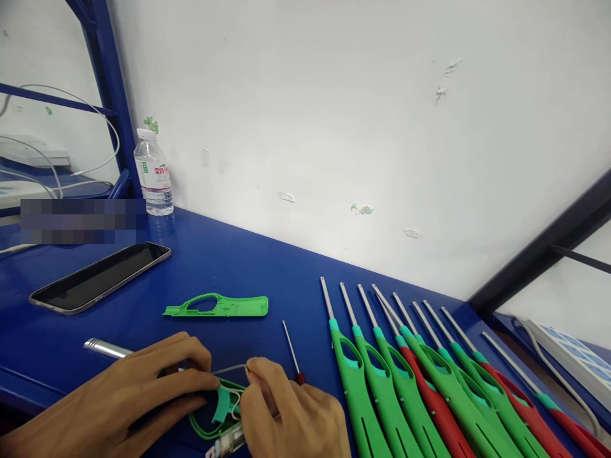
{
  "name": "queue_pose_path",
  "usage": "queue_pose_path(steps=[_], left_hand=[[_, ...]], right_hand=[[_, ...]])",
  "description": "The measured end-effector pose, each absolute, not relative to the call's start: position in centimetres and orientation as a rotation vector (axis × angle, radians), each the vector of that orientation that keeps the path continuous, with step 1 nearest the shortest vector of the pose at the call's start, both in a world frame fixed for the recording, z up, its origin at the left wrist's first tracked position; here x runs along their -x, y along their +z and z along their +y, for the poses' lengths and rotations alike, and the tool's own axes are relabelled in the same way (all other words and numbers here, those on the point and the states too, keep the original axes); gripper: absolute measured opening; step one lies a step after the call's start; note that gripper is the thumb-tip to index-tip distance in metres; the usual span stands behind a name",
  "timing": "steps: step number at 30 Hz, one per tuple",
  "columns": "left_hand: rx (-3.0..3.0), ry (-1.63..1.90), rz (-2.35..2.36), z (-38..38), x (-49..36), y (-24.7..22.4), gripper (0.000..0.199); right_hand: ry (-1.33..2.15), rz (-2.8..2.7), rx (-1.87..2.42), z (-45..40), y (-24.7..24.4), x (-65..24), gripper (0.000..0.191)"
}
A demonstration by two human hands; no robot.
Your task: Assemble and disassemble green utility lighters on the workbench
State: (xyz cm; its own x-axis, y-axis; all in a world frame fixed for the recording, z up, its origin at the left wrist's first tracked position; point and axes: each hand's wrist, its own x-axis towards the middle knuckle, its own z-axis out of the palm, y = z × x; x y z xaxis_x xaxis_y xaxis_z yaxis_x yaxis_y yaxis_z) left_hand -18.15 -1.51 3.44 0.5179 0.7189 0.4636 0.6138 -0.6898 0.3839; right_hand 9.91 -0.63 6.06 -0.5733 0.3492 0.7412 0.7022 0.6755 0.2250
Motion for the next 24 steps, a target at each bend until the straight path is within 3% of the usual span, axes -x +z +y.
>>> queue_pose_path(steps=[13,15,19,24], left_hand=[[-2.683,0.802,1.168,-1.7,18.6,3.2,0.047],[-2.741,0.939,1.175,-1.5,18.0,4.0,0.049],[-2.861,1.266,1.176,-0.4,15.6,5.7,0.030],[-2.855,1.449,0.900,1.5,13.3,6.2,0.032]], right_hand=[[-0.499,-2.177,0.757,-0.7,6.1,-9.5,0.043],[-0.484,-2.179,0.751,-0.8,6.0,-9.5,0.042],[-0.445,-2.148,0.744,-0.6,5.9,-9.5,0.039],[-0.415,-2.132,0.702,-0.3,5.5,-9.4,0.036]])
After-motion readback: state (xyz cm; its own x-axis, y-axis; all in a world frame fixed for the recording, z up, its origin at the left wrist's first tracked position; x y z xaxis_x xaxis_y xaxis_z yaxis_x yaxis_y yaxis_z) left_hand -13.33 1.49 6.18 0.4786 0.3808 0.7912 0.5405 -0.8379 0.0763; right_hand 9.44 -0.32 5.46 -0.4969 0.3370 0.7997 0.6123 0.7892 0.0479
